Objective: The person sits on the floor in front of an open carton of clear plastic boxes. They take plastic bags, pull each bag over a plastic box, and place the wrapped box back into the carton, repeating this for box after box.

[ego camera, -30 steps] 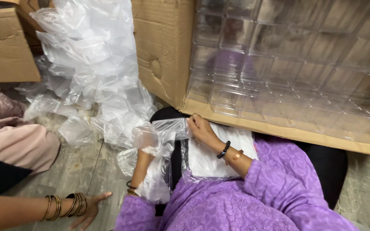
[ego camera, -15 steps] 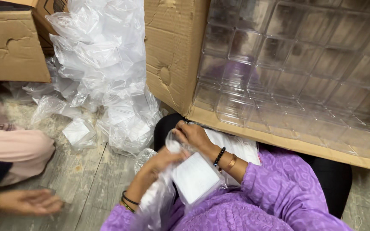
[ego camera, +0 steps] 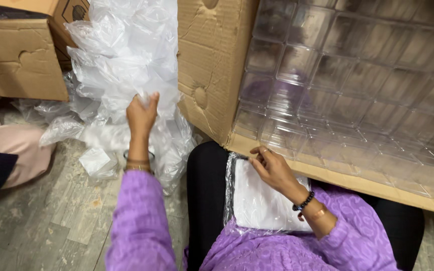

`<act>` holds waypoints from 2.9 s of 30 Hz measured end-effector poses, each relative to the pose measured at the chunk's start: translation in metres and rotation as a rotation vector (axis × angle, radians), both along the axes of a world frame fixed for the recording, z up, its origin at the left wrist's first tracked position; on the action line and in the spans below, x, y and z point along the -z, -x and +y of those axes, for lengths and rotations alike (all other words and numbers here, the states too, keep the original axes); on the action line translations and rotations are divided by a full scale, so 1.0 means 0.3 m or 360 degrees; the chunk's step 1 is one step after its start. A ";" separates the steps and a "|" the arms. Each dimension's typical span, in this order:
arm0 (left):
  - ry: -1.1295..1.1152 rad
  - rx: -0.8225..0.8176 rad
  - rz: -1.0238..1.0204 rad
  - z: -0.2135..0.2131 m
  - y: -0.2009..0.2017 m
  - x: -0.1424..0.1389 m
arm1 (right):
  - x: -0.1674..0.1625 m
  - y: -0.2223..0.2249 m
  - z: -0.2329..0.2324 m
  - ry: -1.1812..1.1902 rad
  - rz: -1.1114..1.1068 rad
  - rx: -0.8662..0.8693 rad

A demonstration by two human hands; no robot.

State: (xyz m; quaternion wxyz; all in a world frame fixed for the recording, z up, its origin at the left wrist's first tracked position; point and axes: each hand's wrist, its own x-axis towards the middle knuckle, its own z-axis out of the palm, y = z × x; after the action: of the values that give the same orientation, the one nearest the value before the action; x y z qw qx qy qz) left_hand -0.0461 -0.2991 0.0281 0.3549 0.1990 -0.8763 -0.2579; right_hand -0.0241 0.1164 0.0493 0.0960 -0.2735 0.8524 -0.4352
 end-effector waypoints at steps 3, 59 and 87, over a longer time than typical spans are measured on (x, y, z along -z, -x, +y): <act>-0.0052 -0.0049 0.0164 0.160 -0.146 -0.085 | -0.030 0.010 0.004 0.0057 -0.0004 0.0006; -0.0848 0.1172 -0.0251 0.867 0.105 0.211 | 0.121 0.180 0.257 -0.0490 0.0481 0.0710; -0.2352 0.0569 -0.1282 0.506 -0.532 0.257 | 0.120 -0.036 -0.118 0.0751 -0.0531 -0.0392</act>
State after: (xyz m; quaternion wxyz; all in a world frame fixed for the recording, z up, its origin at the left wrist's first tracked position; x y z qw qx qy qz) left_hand 0.1136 -0.1472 -0.0489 -0.2496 0.3142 -0.5608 -0.7242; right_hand -0.0134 0.0810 0.0134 0.2205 -0.3141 0.6608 -0.6450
